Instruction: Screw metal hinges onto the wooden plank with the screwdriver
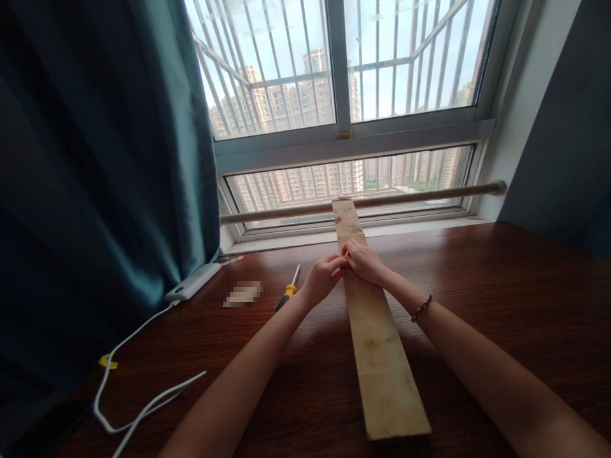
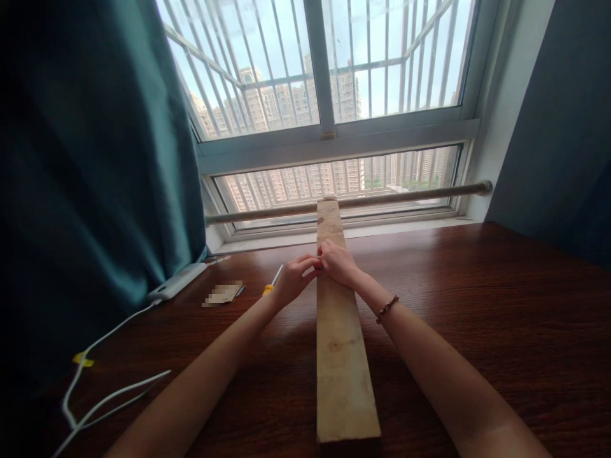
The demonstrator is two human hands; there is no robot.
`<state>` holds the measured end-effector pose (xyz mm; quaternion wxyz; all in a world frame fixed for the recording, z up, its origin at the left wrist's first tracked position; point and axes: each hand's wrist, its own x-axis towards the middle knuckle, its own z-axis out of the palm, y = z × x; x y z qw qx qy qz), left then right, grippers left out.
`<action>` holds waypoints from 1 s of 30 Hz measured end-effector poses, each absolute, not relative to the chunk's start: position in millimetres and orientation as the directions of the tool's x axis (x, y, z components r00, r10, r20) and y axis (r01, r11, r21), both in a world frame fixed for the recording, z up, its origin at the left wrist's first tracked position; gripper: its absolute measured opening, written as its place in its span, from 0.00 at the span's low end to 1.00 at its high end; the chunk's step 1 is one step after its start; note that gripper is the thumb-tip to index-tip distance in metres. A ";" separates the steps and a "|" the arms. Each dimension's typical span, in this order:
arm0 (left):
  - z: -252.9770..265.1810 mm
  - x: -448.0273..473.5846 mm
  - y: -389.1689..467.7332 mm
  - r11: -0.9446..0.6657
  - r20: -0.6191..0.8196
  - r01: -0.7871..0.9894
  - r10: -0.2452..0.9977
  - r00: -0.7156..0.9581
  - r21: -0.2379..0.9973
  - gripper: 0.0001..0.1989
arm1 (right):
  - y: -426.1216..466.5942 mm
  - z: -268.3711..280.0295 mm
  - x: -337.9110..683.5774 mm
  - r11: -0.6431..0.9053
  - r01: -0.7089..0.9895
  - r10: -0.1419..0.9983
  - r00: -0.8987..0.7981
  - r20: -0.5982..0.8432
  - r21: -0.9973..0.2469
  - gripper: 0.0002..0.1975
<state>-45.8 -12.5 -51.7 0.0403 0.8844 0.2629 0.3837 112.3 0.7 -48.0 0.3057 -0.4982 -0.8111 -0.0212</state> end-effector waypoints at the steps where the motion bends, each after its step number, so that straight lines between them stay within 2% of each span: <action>1: -51.5 -45.6 -12.8 -0.857 0.659 0.429 0.501 0.561 0.285 0.04 | 0.7 -47.7 112.1 0.504 0.817 0.797 -0.314 0.517 -0.280 0.04; 5: -51.1 -47.9 -12.2 -0.843 0.645 0.416 0.532 0.549 0.341 0.05 | 1.4 -47.7 112.1 0.499 0.791 0.807 -0.275 0.523 -0.355 0.05; 10: -51.4 -51.7 -8.6 -0.845 0.620 0.365 0.535 0.574 0.390 0.06 | 1.7 -47.6 114.2 0.515 0.688 0.822 -0.226 0.523 -0.511 0.04; 16: -52.5 -52.7 -7.4 -0.828 0.607 0.379 0.561 0.562 0.414 0.06 | 4.8 -49.0 115.1 0.554 0.383 0.825 -0.128 0.551 -0.740 0.03; 18: -53.3 -52.2 -8.3 -0.819 0.608 0.408 0.574 0.548 0.405 0.05 | 7.9 -49.8 117.8 0.565 0.353 0.815 -0.098 0.571 -0.746 0.05; 20: -54.1 -50.8 -9.6 -0.815 0.619 0.410 0.578 0.532 0.409 0.05 | 11.5 -49.8 122.0 0.560 0.394 0.814 -0.099 0.572 -0.729 0.07; 23: -55.3 -47.4 -11.2 -0.810 0.651 0.387 0.586 0.483 0.442 0.06 | 15.9 -48.1 127.4 0.527 0.468 0.845 -0.197 0.497 -0.710 0.06; 27: -59.4 -45.3 -7.8 -0.763 0.677 0.368 0.644 0.357 0.532 0.10 | 17.0 -45.1 126.9 0.494 0.556 0.867 -0.256 0.427 -0.669 0.07; 30: -65.8 -47.7 -0.6 -0.683 0.600 0.353 0.731 0.326 0.640 0.10 | 15.7 -44.1 123.9 0.480 0.590 0.874 -0.259 0.410 -0.649 0.07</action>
